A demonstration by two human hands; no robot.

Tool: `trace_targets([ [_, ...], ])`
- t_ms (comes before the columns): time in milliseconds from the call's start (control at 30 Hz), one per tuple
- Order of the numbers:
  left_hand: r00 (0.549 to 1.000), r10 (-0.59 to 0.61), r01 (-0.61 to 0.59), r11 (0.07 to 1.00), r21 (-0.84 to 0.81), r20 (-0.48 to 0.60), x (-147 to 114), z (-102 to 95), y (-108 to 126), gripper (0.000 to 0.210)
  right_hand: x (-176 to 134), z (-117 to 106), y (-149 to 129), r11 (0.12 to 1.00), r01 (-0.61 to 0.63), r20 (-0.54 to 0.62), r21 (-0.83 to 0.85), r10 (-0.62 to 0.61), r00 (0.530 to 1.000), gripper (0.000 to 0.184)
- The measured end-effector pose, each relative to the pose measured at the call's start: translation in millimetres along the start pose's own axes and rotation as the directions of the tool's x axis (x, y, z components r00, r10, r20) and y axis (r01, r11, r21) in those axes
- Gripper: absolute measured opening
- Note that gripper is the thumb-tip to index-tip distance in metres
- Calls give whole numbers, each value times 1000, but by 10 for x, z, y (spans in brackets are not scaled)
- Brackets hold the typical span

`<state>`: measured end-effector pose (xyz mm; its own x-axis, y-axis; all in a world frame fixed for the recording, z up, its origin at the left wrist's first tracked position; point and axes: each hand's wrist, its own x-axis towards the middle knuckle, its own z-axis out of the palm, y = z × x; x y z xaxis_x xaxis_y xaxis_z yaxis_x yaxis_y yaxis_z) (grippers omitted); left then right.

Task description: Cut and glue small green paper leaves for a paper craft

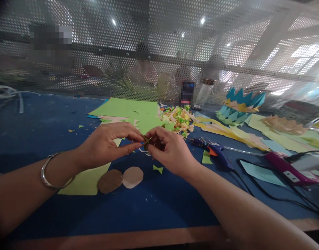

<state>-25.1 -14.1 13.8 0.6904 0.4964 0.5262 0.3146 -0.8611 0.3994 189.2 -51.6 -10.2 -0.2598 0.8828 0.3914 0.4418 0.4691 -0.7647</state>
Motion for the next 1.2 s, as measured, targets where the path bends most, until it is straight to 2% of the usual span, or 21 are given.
trace_targets([
  [233,998,17,-11,995,96,-55,-30,73,0,13,5,14,30,1000,-7,29,-15,8,1000,13],
  [367,998,-23,31,991,131,-59,-33,134,-2,12,4,23,40,999,-27,50,-20,28,998,13],
  [533,995,-85,88,994,57,-49,-22,165,-41,18,-3,39,46,999,-37,52,-14,38,998,12],
  [733,989,-139,136,989,-67,-55,-27,158,-23,9,-8,29,6,993,38,10,-110,-37,999,12],
  [900,990,-112,107,992,-59,-82,-34,140,7,9,-17,18,-14,990,52,23,-129,-49,999,9],
  [1000,987,-138,133,989,-66,-80,-36,134,4,9,-17,10,-6,990,58,35,-126,-54,998,8],
  [1200,970,-243,236,928,-289,14,-26,139,-60,10,-8,4,19,988,59,21,-142,-57,998,9],
])
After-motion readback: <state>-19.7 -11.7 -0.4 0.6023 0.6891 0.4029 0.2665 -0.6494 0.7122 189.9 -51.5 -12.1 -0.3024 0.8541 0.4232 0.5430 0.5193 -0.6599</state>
